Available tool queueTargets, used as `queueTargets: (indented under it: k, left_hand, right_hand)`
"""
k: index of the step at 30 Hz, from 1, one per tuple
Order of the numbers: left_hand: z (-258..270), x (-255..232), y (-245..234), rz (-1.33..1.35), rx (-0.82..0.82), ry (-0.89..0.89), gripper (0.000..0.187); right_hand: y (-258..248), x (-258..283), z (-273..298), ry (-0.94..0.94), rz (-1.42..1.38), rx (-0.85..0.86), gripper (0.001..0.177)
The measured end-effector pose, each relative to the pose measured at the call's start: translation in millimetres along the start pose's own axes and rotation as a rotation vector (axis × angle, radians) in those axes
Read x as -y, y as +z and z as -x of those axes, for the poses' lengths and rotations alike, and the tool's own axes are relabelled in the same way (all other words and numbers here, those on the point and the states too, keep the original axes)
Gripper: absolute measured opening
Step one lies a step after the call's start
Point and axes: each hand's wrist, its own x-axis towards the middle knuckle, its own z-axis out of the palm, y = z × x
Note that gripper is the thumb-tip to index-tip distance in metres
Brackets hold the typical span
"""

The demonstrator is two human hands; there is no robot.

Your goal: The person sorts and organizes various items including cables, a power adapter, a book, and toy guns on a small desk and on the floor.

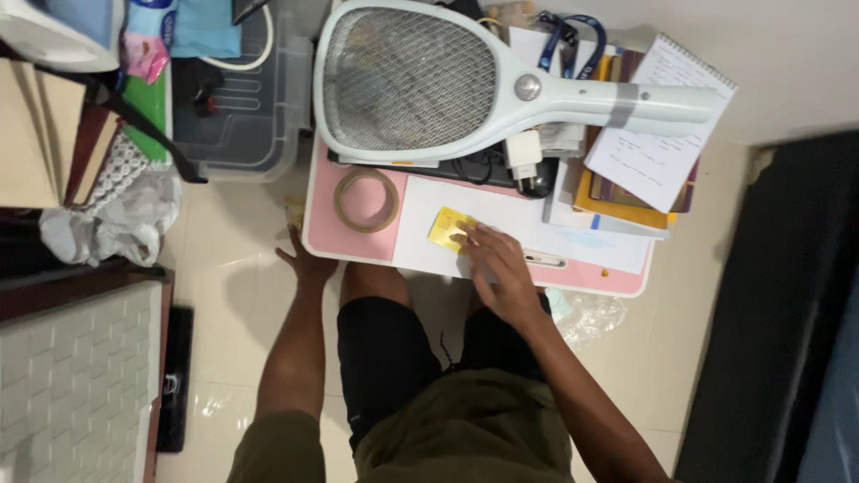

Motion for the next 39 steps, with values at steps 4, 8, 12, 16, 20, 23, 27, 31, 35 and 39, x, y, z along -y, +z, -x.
queueTargets:
  k: [4, 8, 12, 16, 20, 23, 27, 31, 35, 39]
  left_hand:
    - [39, -1, 19, -0.227, -0.139, -0.130, 0.078]
    - [73, 0, 15, 0.054, -0.087, -0.235, 0.065]
    - [90, -11, -21, 0.317, -0.147, -0.337, 0.063]
    - [85, -15, -36, 0.253, -0.159, -0.361, 0.091]
    - [81, -20, -27, 0.189, -0.167, -0.399, 0.089]
    - [73, -23, -26, 0.201, -0.136, -0.451, 0.094]
    - [66, -23, -35, 0.256, -0.075, -0.478, 0.105]
    - [57, -21, -31, 0.127, -0.049, -0.479, 0.110]
    - [42, -16, -11, -0.081, -0.108, -0.489, 0.095]
    - [42, 8, -23, 0.196, -0.110, -0.484, 0.076]
  right_hand:
    - [0, 8, -8, 0.013, -0.026, -0.014, 0.032]
    - [9, 27, -13, 0.034, -0.047, -0.063, 0.025]
    - [13, 42, -11, -0.020, -0.118, 0.000, 0.022]
    - [17, 51, -6, -0.023, -0.118, 0.038, 0.025]
    - [21, 50, 1, 0.022, -0.158, 0.090, 0.026]
    - [21, 49, 8, 0.055, -0.162, 0.104, 0.026]
    - [22, 46, 14, 0.039, -0.140, 0.075, 0.025]
    - [23, 40, 19, 0.067, -0.130, 0.105, 0.025]
    - [23, 37, 20, 0.101, -0.168, 0.136, 0.024]
    - [19, 35, 23, 0.091, -0.163, 0.152, 0.027]
